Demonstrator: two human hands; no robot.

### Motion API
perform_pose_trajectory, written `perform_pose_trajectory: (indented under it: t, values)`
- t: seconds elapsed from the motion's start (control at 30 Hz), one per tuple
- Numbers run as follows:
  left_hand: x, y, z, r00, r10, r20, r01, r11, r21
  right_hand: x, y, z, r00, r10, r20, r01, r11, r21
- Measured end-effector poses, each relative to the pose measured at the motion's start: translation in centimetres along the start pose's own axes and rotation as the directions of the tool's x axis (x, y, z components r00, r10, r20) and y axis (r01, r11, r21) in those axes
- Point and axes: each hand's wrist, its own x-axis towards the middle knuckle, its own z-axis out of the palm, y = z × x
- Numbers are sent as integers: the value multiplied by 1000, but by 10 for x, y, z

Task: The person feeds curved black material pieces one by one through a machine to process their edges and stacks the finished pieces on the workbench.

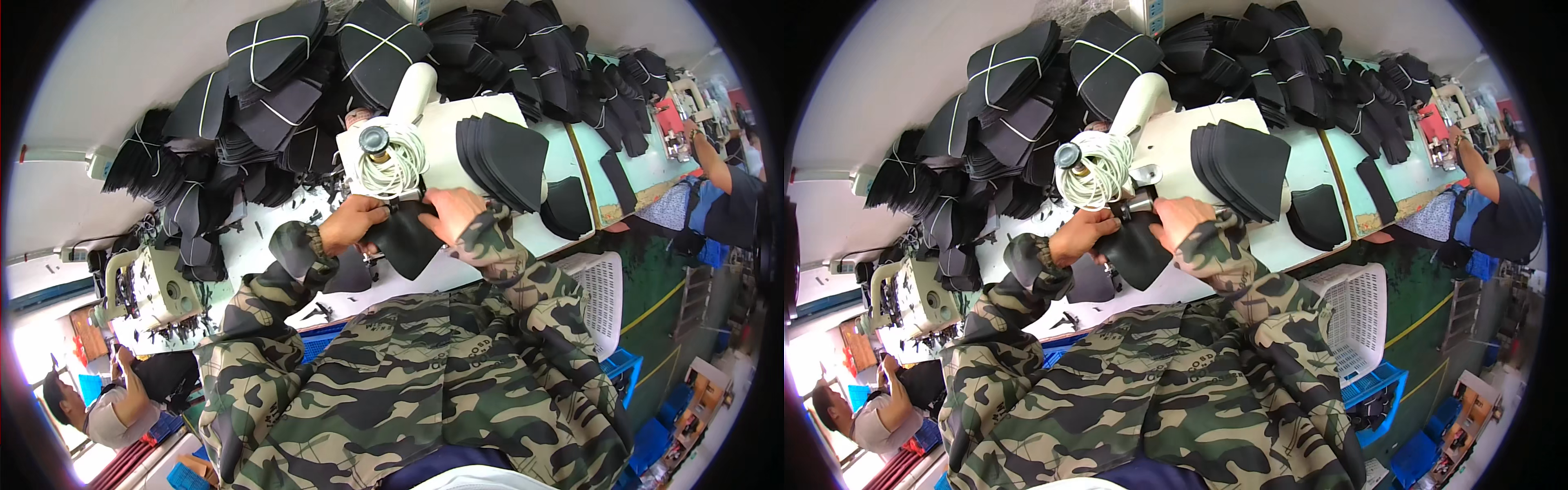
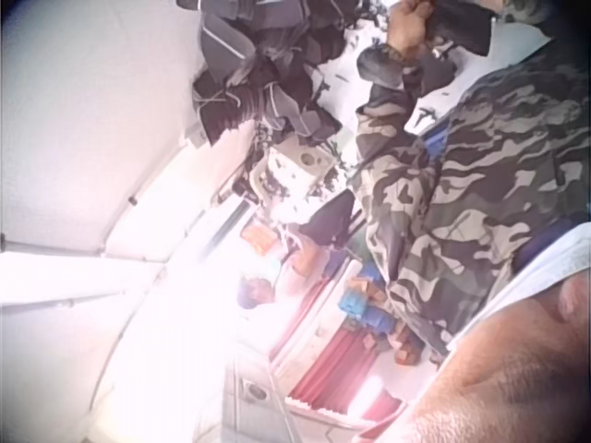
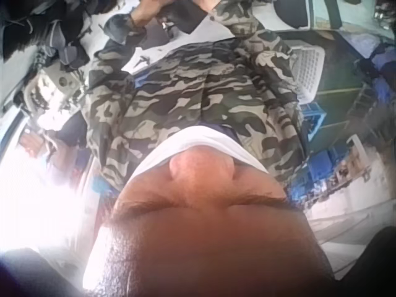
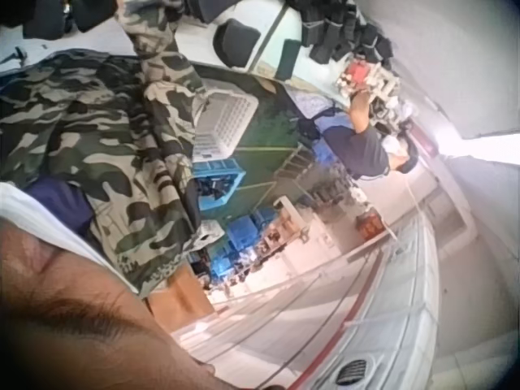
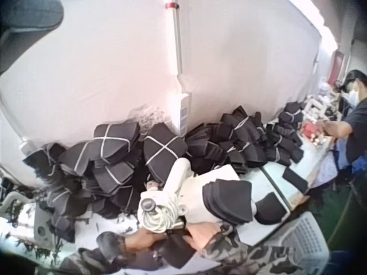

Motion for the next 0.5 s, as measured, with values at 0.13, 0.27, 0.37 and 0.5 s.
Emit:
perform_pose_trajectory:
  t: [0.13, 0.27, 0.37, 0.5]
  values:
    - [4, 9, -18, 992, 18, 122, -36, 988, 148, -30, 21, 9, 1000, -11, 14, 5, 919, 393]
    - [6, -5, -42, 915, 329, -233, -263, 925, 275, -52, 28, -25, 972, 6, -235, 116, 858, 500]
    - [19, -88, -73, 777, 552, -304, 185, 261, 947, -58, 25, -77, 627, 12, -779, 162, 976, 146]
    - [3, -139, -62, 912, 406, 57, -28, -76, 997, -43, 58, -62, 738, -62, -672, -66, 984, -164]
